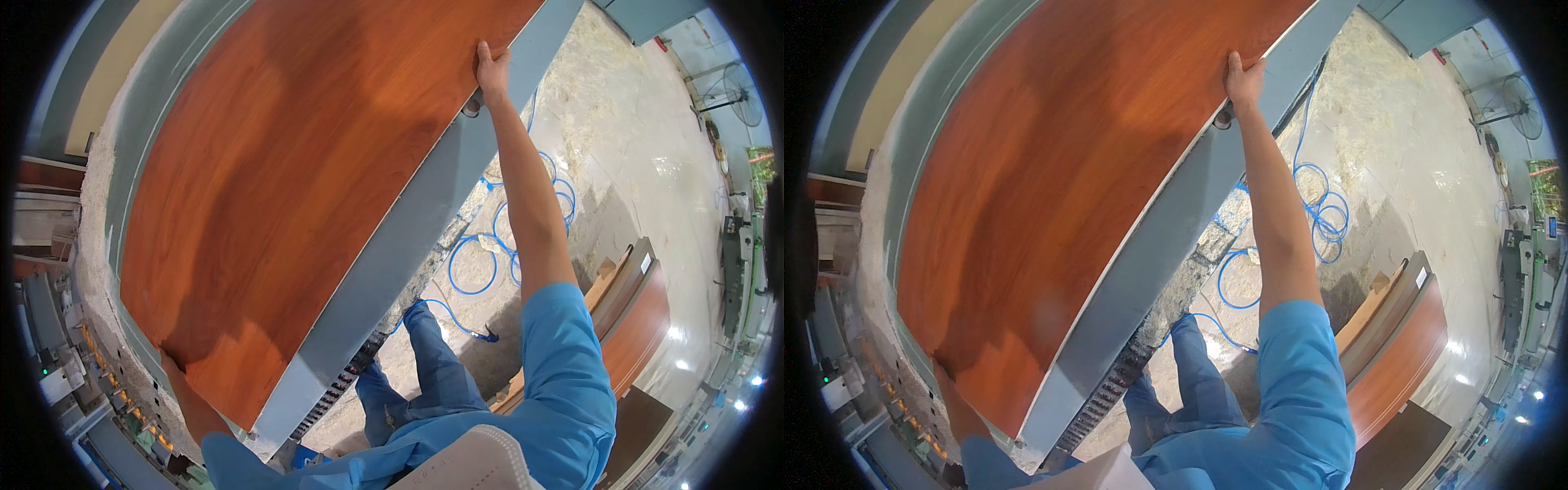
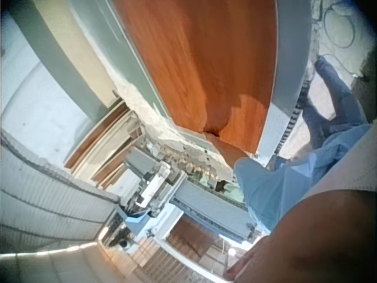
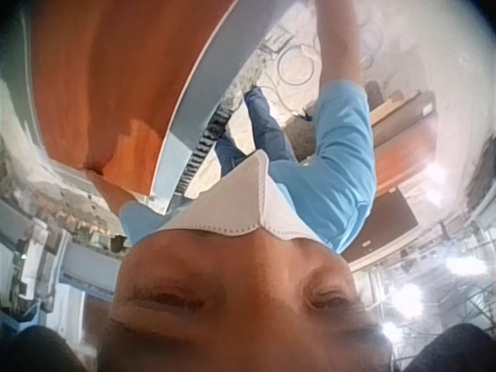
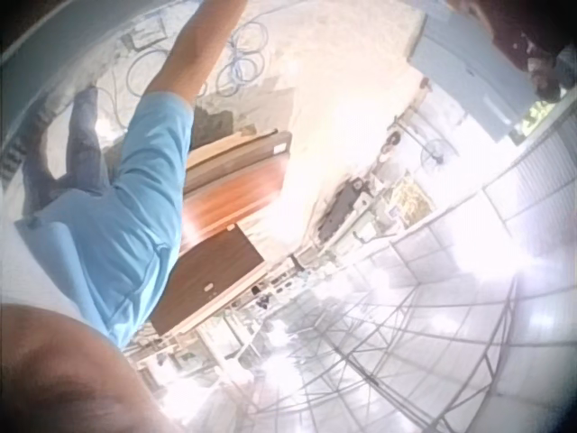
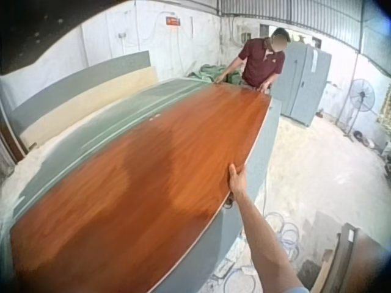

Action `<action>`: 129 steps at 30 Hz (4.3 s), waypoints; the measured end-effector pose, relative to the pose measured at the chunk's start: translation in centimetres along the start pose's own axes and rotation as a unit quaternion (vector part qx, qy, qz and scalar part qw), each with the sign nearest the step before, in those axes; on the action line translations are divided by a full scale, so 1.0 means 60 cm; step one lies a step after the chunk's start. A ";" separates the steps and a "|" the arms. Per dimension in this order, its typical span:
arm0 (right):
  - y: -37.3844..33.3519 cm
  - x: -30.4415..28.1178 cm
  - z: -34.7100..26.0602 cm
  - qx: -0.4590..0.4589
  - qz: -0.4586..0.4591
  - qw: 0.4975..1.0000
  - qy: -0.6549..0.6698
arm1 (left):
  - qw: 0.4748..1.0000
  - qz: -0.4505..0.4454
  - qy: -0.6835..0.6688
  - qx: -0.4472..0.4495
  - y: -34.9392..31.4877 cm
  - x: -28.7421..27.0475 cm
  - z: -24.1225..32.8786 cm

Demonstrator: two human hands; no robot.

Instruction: The person places a large reddish-brown wood panel onto a machine table, then walks to a control desk to operate a computer and review documents. They return to the panel to measure it with a tape measure and apply a printed label to its surface.

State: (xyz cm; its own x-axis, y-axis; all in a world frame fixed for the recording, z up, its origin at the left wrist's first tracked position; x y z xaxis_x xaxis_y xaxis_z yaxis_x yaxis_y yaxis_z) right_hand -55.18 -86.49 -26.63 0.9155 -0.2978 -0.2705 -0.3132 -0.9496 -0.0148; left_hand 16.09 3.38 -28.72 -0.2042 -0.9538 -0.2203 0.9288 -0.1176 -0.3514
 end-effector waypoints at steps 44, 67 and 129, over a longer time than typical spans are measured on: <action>0.010 -0.035 0.008 0.055 -0.299 0.951 -0.060 | 0.773 0.044 0.552 0.309 -0.656 0.623 -0.025; 0.182 0.784 -0.286 -0.540 -0.447 0.636 -0.323 | 0.978 0.180 -0.058 -0.084 -0.866 1.146 0.000; 1.035 -0.637 0.162 -0.051 -0.563 0.789 -0.242 | 0.927 -0.245 -0.005 -0.285 -1.786 2.062 -0.340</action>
State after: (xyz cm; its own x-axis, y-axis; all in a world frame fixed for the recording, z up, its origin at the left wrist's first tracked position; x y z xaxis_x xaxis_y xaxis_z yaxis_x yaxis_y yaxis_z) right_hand -112.06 -133.14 -26.55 0.3874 0.7888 -0.4772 0.6740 -0.5955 -0.4372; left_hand -114.98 -96.37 -36.88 -0.5525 -0.8274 0.1007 0.4099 -0.3750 -0.8315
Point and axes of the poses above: each hand's wrist, its own y-axis towards the middle knuckle, its own x-axis out of the palm, z = x × y, the point moved 6 cm from there along y, towards the middle knuckle, and after that the axes turned 11 degrees about x, right-handed, at the moved point
